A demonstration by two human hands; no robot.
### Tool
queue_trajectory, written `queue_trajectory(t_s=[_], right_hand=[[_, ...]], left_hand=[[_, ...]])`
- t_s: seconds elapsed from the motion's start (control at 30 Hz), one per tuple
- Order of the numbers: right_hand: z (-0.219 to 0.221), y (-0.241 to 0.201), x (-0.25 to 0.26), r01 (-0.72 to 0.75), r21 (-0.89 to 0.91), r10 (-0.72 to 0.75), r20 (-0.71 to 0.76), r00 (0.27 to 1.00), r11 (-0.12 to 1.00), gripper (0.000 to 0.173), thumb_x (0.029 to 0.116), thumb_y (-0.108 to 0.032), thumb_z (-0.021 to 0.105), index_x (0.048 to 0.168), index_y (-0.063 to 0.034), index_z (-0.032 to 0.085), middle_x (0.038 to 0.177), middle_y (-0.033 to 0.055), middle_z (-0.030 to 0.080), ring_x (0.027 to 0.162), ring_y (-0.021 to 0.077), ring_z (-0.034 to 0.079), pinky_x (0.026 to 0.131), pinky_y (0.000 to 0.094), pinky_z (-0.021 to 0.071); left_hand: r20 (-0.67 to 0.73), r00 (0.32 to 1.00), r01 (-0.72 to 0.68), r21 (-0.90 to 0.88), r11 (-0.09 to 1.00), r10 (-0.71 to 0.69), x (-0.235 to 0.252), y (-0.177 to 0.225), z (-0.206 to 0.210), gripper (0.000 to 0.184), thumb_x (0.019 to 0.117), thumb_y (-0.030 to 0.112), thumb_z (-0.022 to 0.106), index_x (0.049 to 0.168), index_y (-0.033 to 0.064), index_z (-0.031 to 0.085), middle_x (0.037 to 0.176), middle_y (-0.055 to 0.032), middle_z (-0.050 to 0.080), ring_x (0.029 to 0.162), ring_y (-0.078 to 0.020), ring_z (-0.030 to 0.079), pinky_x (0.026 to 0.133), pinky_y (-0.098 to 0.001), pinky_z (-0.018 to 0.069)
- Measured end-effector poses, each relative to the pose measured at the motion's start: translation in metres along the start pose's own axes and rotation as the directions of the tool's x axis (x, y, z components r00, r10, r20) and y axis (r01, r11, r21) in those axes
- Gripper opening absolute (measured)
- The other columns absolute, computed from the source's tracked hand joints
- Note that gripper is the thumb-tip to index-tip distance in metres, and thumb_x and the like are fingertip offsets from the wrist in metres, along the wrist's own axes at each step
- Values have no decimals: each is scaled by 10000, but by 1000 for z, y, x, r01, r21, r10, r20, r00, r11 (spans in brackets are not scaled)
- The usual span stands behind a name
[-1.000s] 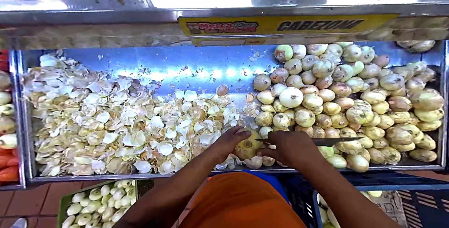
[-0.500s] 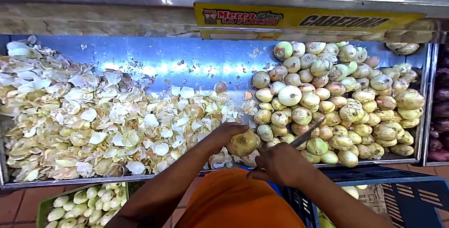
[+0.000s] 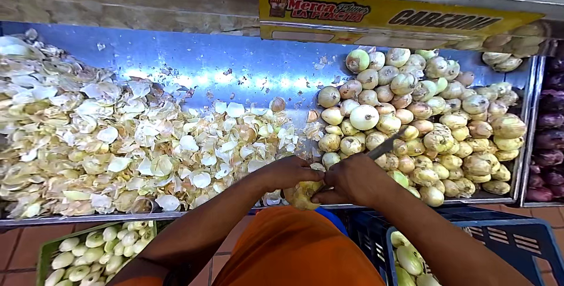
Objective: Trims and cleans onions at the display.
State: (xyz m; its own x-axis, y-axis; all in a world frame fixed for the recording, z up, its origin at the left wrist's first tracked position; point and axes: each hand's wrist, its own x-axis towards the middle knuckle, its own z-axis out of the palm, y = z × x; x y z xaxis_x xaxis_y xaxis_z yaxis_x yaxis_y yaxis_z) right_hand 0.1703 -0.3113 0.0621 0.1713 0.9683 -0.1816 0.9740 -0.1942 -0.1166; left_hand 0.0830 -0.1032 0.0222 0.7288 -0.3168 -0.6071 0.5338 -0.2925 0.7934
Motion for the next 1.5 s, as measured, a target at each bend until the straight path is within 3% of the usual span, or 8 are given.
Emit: queue_trajectory(t_s=[0.13,0.33,0.57,0.73,0.87,1.03,1.3,1.5], right_hand=[[4,-1,-6,195,-4,-192,-195,962,981,648,949,-730,476,610,-185,568,519,-35,494,466,141,541,416,347,422],[1,-13,-22,219,-1,-217,-143,966,976,662,982,-714,422,624,-168,535,501,-28,434,442,152,503,404,342,401],[-3,-7,-22,-96,7,96,-109,989,995,675,897,-806,473,691,-179,614,547,-33,502,482,150,557,423,358,435],[1,-11,-13,-73,-22,72,-38,997,997,750,850,-876,429,668,-172,612,529,-16,502,490,174,577,431,380,445],[16,-7,-5,70,18,-69,-67,995,997,721,904,-826,417,634,-176,575,515,-21,492,470,164,558,423,375,430],[31,-8,-3,131,25,-126,-148,981,991,667,970,-730,434,633,-170,568,515,-16,485,469,171,556,414,381,434],[26,-12,2,-124,155,94,185,978,980,566,995,-637,494,812,-123,642,690,62,624,662,260,670,574,486,521],[5,-1,14,-382,297,374,88,923,875,732,806,-876,533,838,-162,692,671,12,628,653,220,657,596,502,537]], left_hand=[[64,998,4,-123,992,4,-11,3,9,559,1037,540,506,1238,45,670,1130,-157,682,1052,-233,656,944,-488,523],[56,998,-6,-336,942,26,-11,-9,9,581,1047,567,452,1195,51,674,1029,-109,709,931,-183,697,863,-414,580],[18,1000,1,-226,974,3,-12,-5,-2,606,1036,583,468,1199,40,682,1073,-132,702,999,-202,684,914,-449,555],[4,998,64,-103,993,-64,-8,2,3,629,1032,606,461,1183,35,679,1121,-169,668,1060,-256,639,938,-520,503],[-70,992,99,-60,993,-103,-7,-1,15,593,1012,600,504,1044,45,711,953,-142,689,885,-237,664,798,-494,532],[-146,977,73,-468,881,-158,10,-21,-1,612,1040,575,454,1224,26,651,1064,-163,700,943,-264,693,824,-475,580],[-282,951,-103,-680,726,-129,6,-27,-28,673,1004,666,434,1243,74,649,1079,-158,699,927,-265,697,760,-439,591],[-301,953,-160,-608,778,-39,2,-20,-22,452,1004,449,606,1267,83,629,1045,-148,712,896,-239,705,758,-412,597]])
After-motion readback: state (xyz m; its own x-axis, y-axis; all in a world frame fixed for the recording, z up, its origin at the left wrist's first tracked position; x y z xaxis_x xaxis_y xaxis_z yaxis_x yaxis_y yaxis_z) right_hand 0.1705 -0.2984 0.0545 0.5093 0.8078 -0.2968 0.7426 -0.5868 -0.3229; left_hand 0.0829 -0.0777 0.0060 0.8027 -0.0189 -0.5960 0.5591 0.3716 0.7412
